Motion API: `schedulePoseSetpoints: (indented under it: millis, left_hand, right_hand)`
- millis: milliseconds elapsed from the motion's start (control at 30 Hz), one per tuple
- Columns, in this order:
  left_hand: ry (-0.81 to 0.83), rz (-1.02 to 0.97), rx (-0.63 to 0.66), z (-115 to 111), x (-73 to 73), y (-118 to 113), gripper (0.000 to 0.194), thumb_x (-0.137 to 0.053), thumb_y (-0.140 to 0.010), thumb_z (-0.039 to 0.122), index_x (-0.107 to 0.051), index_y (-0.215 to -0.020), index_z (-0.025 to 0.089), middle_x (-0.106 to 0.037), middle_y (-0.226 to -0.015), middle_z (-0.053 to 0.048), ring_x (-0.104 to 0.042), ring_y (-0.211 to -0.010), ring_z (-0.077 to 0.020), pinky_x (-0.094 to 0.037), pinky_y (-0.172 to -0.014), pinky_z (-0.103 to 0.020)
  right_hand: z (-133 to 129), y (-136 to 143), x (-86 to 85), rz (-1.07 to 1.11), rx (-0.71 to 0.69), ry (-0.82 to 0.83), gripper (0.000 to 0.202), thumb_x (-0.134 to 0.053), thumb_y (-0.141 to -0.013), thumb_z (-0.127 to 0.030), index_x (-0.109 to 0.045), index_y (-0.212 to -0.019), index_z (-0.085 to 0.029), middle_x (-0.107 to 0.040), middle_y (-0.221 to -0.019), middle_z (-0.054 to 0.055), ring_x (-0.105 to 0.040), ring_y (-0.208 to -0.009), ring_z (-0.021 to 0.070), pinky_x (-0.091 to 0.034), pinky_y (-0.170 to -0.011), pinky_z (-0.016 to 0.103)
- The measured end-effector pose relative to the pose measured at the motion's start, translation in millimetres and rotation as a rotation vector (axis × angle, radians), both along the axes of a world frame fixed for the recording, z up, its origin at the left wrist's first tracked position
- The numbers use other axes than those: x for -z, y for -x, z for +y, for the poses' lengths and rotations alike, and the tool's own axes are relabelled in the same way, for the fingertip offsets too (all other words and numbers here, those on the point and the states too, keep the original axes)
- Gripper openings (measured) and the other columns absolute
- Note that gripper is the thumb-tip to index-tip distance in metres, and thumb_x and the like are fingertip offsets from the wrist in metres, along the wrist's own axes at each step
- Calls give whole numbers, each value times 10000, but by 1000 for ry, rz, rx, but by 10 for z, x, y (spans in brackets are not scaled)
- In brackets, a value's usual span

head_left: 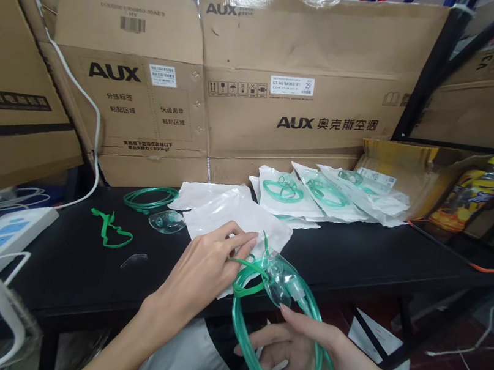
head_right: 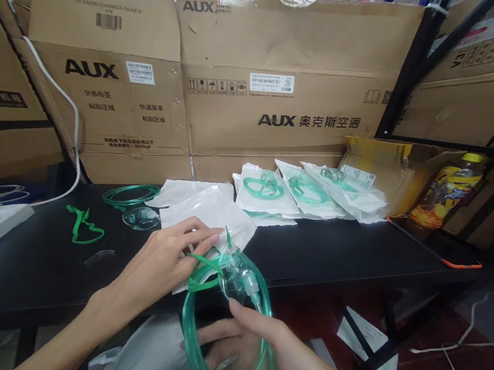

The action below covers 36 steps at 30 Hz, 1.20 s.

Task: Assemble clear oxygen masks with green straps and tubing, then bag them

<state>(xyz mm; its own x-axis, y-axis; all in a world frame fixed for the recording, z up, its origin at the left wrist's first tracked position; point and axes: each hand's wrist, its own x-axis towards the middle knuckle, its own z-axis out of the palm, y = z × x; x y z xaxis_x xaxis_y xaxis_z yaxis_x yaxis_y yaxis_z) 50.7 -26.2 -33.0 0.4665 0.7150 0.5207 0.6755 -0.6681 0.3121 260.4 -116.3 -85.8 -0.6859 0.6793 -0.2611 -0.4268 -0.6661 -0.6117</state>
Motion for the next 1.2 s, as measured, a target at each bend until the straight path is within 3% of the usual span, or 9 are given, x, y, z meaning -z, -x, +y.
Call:
schedulePoseSetpoints:
  millis: [267, 467, 667, 733, 833, 900, 1000, 1067, 1200]
  left_hand:
    - [-117, 15, 130, -1, 98, -11, 321, -488, -1067, 302, -671, -1330, 310, -651, -1049, 4, -617, -741, -114, -454, -673, -261]
    - [-28, 28, 239, -36, 68, -13, 317, -492, -1065, 295, -691, -1311, 312, -640, -1012, 0, -610, -758, -113, -466, -692, -260]
    - [25, 2, 288, -170, 34, -73, 299, -485, -1072, 314, -716, -1263, 305, -608, -910, 8, -592, -758, -114, -456, -680, -250]
    - [18, 33, 292, -204, 25, -96, 313, -463, -1079, 306, -701, -1283, 306, -600, -899, 7, -596, -770, -122, -460, -684, -254]
    - [6, 85, 239, -225, 11, -103, 334, -429, -1090, 308, -680, -1311, 291, -600, -899, 3, -608, -766, -131, -468, -676, -261]
    - [-2, 116, 199, -224, 10, -95, 347, -411, -1096, 307, -679, -1311, 258, -617, -916, -4, -627, -774, -137, -479, -679, -267]
    - [-49, 155, 172, -224, 33, -104, 351, -410, -1096, 293, -666, -1328, 232, -644, -938, -13, -653, -789, -152, -505, -692, -282]
    - [-82, 190, 173, -244, 61, -137, 346, -414, -1092, 279, -649, -1342, 229, -649, -943, -16, -662, -794, -165, -529, -701, -297]
    - [-181, 284, 215, -338, 127, -243, 325, -426, -1080, 252, -610, -1341, 189, -644, -917, -29, -668, -817, -204, -559, -647, -322]
  right_hand:
    - [33, 24, -4, 21, -15, 68, 748, -339, -1034, -576, -706, -1163, 63, -761, -828, 211, -767, -730, 237, -536, -619, 243]
    - [119, -9, -101, -14, -44, 28, 719, -314, -1050, -544, -703, -1154, 51, -759, -846, 225, -756, -685, 223, -545, -578, 241]
    - [278, 49, -210, -99, -61, 27, 660, -329, -1032, -535, -716, -1026, 0, -756, -798, 203, -697, -486, 224, -505, -422, 269]
    - [276, 54, -220, -132, -65, 27, 672, -323, -1026, -552, -710, -1015, -2, -765, -861, 233, -714, -502, 239, -448, -357, 246]
    - [153, -6, -220, -166, 3, -23, 641, -406, -1003, -612, -675, -1152, -50, -760, -1045, 255, -759, -587, 259, -383, -325, 198]
    - [10, -81, -227, -244, 159, -98, 508, -566, -971, -566, -638, -1212, -125, -765, -1028, 187, -772, -638, 251, -423, -381, 186]
    - [-178, -168, -254, -412, 392, -215, 425, -764, -890, -426, -630, -1198, -164, -748, -840, 73, -770, -739, 221, -531, -567, 212]
    - [-221, -158, -261, -452, 434, -283, 438, -772, -892, -410, -640, -1211, -141, -745, -803, 69, -756, -793, 203, -568, -704, 246]
    - [-111, 14, -184, -368, 457, -372, 511, -740, -914, -443, -612, -1312, -150, -762, -974, 104, -748, -862, 212, -576, -901, 379]
